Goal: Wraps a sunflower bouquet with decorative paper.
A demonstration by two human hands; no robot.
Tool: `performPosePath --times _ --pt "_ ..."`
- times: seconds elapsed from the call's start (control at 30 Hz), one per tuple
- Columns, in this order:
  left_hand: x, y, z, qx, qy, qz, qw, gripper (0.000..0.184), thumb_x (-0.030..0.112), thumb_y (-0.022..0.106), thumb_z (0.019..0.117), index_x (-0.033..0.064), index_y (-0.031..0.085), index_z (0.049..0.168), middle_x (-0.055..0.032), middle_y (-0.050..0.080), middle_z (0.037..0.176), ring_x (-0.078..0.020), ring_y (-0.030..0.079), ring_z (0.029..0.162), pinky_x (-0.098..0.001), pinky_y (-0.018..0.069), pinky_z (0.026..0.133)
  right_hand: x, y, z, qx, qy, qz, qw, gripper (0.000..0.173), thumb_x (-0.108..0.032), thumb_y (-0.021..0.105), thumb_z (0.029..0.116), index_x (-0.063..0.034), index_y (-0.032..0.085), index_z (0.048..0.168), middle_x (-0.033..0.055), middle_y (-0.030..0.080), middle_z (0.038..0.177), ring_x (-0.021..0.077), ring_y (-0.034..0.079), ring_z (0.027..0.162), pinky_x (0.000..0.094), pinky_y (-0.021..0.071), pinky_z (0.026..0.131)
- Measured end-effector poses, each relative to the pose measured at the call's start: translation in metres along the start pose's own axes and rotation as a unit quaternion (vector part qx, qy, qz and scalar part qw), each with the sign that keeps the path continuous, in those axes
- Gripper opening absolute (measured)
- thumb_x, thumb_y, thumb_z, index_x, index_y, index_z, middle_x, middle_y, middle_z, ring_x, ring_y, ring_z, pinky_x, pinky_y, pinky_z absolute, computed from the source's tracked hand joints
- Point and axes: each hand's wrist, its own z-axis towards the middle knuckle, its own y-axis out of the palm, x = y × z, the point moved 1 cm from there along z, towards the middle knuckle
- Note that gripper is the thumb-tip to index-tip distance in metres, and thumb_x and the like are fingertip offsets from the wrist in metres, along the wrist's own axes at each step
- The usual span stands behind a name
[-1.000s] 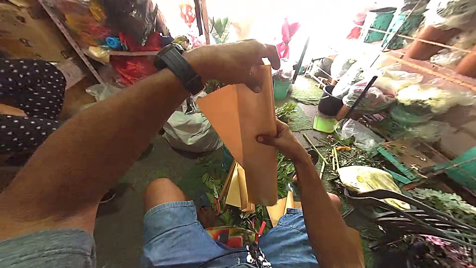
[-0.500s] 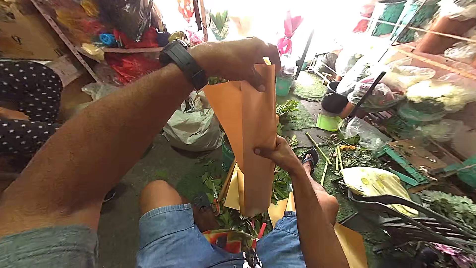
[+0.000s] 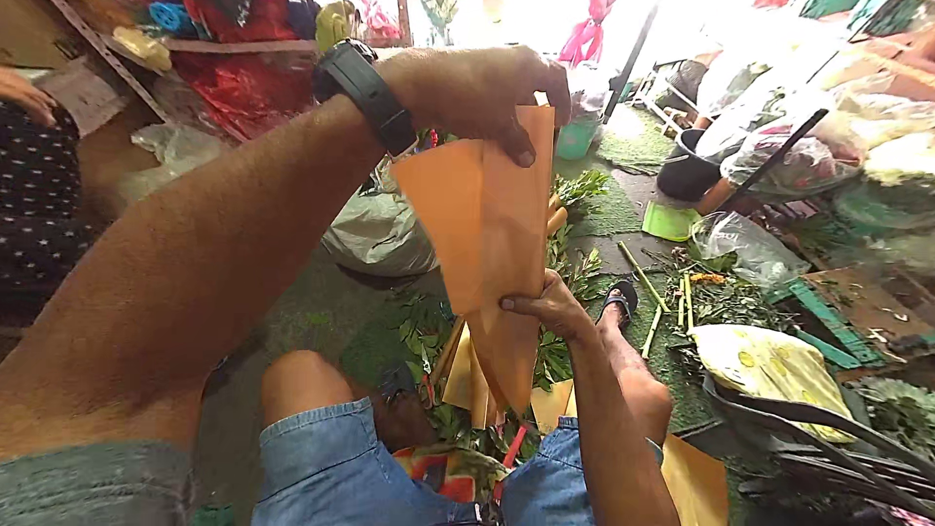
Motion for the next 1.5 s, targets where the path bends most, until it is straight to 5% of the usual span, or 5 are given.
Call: performPosePath --times 0.4,0.53,0.77,0.97,1.5 --pt "-0.191 0.083 0.004 0.222 -0.105 -0.268 0.932 0.044 0.024 0.066 0.0966 0.0069 0.054 0.135 -0.0080 0.068 0.109 -0.0192 0.071 0.091 -0.0382 0.0628 0.077 0.054 -0.045 -0.020 0.168 0.114 0.025 0.979 0.029 0.000 0.080 0.0833 -0.0008 0.070 0.111 0.0114 0.075 0.095 0.0187 0.073 0.084 0.0391 0.0638 0.080" --pt "-0.283 0.227 -0.043 0.244 -0.300 -0.335 0.859 0.037 0.026 0.064 0.1000 -0.0006 0.061 0.126 -0.0133 0.069 0.105 -0.0211 0.066 0.090 -0.0441 0.0573 0.081 0.065 -0.075 -0.040 0.276 0.094 0.066 0.954 0.038 0.001 0.081 0.0798 0.0018 0.064 0.114 0.0123 0.075 0.096 0.0203 0.074 0.084 0.0395 0.0645 0.080" --pt "-0.279 0.418 0.008 0.211 -0.392 -0.494 0.746 0.068 0.038 0.081 0.0866 -0.0011 0.050 0.133 -0.0198 0.064 0.116 -0.0268 0.064 0.104 -0.0466 0.0558 0.091 0.091 -0.101 -0.056 0.386 0.063 0.104 0.915 0.046 0.001 0.085 0.0752 0.0039 0.061 0.115 0.0136 0.075 0.095 0.0221 0.075 0.083 0.0416 0.0652 0.079" --pt "-0.269 0.435 0.006 0.225 -0.382 -0.500 0.744 0.097 0.037 0.087 0.0764 0.0030 0.038 0.152 -0.0174 0.056 0.142 -0.0242 0.056 0.129 -0.0438 0.0493 0.109 0.101 -0.115 -0.063 0.408 0.063 0.114 0.904 0.057 -0.002 0.086 0.0756 0.0028 0.056 0.123 0.0148 0.074 0.102 0.0230 0.075 0.088 0.0436 0.0645 0.082" --pt "-0.261 0.410 -0.021 0.273 -0.335 -0.572 0.697 0.062 0.025 0.087 0.0767 -0.0007 0.062 0.126 -0.0153 0.072 0.111 -0.0237 0.071 0.099 -0.0428 0.0610 0.089 0.103 -0.096 -0.046 0.393 0.033 0.189 0.899 0.041 -0.004 0.080 0.0818 0.0033 0.061 0.117 0.0158 0.074 0.098 0.0229 0.075 0.087 0.0430 0.0642 0.082"
